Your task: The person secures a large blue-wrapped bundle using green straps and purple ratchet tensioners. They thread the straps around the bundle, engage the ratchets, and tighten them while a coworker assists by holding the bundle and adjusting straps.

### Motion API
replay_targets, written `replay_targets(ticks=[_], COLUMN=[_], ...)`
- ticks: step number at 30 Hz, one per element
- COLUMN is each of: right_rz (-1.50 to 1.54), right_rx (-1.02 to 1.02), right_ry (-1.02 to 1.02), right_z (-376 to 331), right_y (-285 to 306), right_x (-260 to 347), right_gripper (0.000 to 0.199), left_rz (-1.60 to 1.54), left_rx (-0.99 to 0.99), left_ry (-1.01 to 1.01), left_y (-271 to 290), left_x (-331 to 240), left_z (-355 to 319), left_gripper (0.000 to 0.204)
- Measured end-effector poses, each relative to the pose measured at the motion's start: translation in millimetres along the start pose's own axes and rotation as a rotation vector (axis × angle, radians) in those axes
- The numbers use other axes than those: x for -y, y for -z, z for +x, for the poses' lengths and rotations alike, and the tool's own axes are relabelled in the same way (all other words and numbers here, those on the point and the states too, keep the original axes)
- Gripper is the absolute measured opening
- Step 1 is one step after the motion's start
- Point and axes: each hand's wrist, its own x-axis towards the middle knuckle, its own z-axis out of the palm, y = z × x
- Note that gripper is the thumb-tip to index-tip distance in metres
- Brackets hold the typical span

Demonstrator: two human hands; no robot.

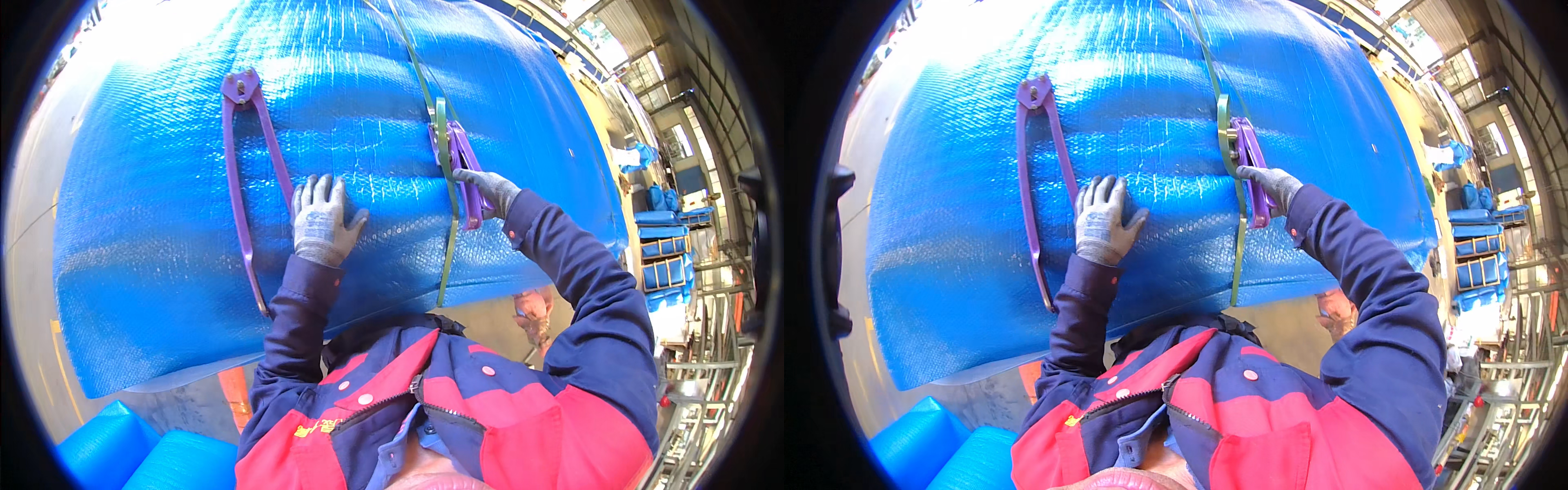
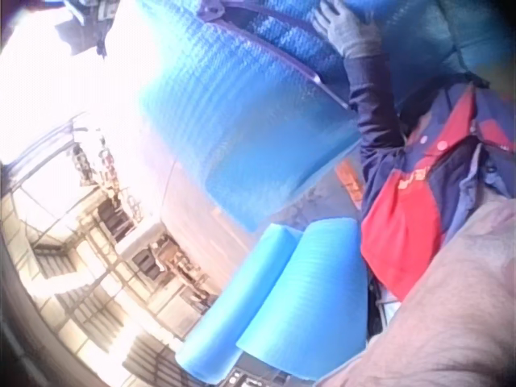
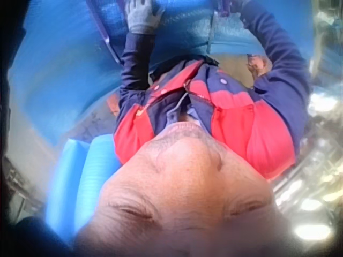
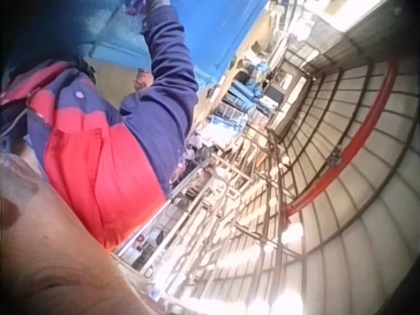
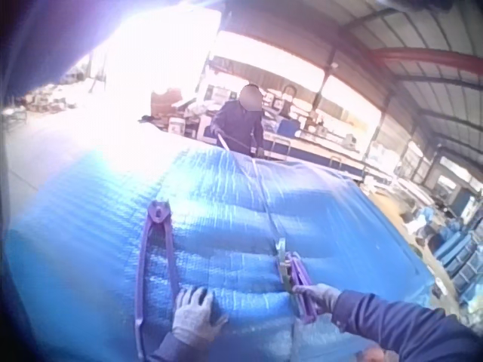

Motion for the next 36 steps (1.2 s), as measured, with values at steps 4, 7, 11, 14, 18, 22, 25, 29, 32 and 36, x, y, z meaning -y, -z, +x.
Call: replay_targets(ticks=[4, 7, 11, 14, 18, 22, 25, 29, 32, 36], right_rz=[0.005, -0.166, -0.190, -0.522, -0.425, -0.644, -0.427, -0.122, -0.263, -0.098], right_rx=[-0.092, -0.200, -0.235, -0.553, -0.368, -0.234, 0.036, 0.177, 0.239, 0.380], right_ry=[0.176, 0.253, 0.249, 0.497, 0.399, 0.412, 0.325, 0.271, 0.298, 0.525], right_z=[11.6, 24.2, 38.5, 40.6, 37.0, 22.6, 22.8, 20.5, 11.8, 48.7], right_y=[0.1, 2.7, -6.3, -17.4, 8.4, 76.6, 97.3, 104.6, 144.9, 251.2], right_x=[-17.0, -31.4, -49.6, -59.3, -37.8, -11.7, -18.0, -49.8, -65.0, -58.9], right_gripper=[0.057, 0.057, 0.059, 0.053, 0.058, 0.060, 0.061, 0.054, 0.053, 0.052], left_rz=[-0.029, -0.050, -0.027, 0.027, 0.032, 0.048, 0.007, 0.040, 0.045, 0.077], left_rx=[0.014, 0.016, 0.029, 0.023, 0.005, 0.013, -0.020, -0.014, -0.001, 0.009], left_ry=[-0.004, 0.016, 0.018, 0.010, -0.005, 0.021, 0.013, -0.015, -0.022, 0.000], left_y=[-0.9, 2.7, 0.6, -4.4, -10.2, -8.3, -6.4, -6.9, -7.8, -5.4], left_x=[3.5, 1.9, -3.5, -6.8, -10.6, -8.9, -7.6, -6.6, -10.2, -17.5], left_z=[0.7, 2.7, 7.3, 11.6, 17.2, 13.9, 8.3, 9.0, 13.1, 15.0], left_gripper=[0.072, 0.069, 0.069, 0.069, 0.071, 0.074, 0.071, 0.071, 0.065, 0.061])
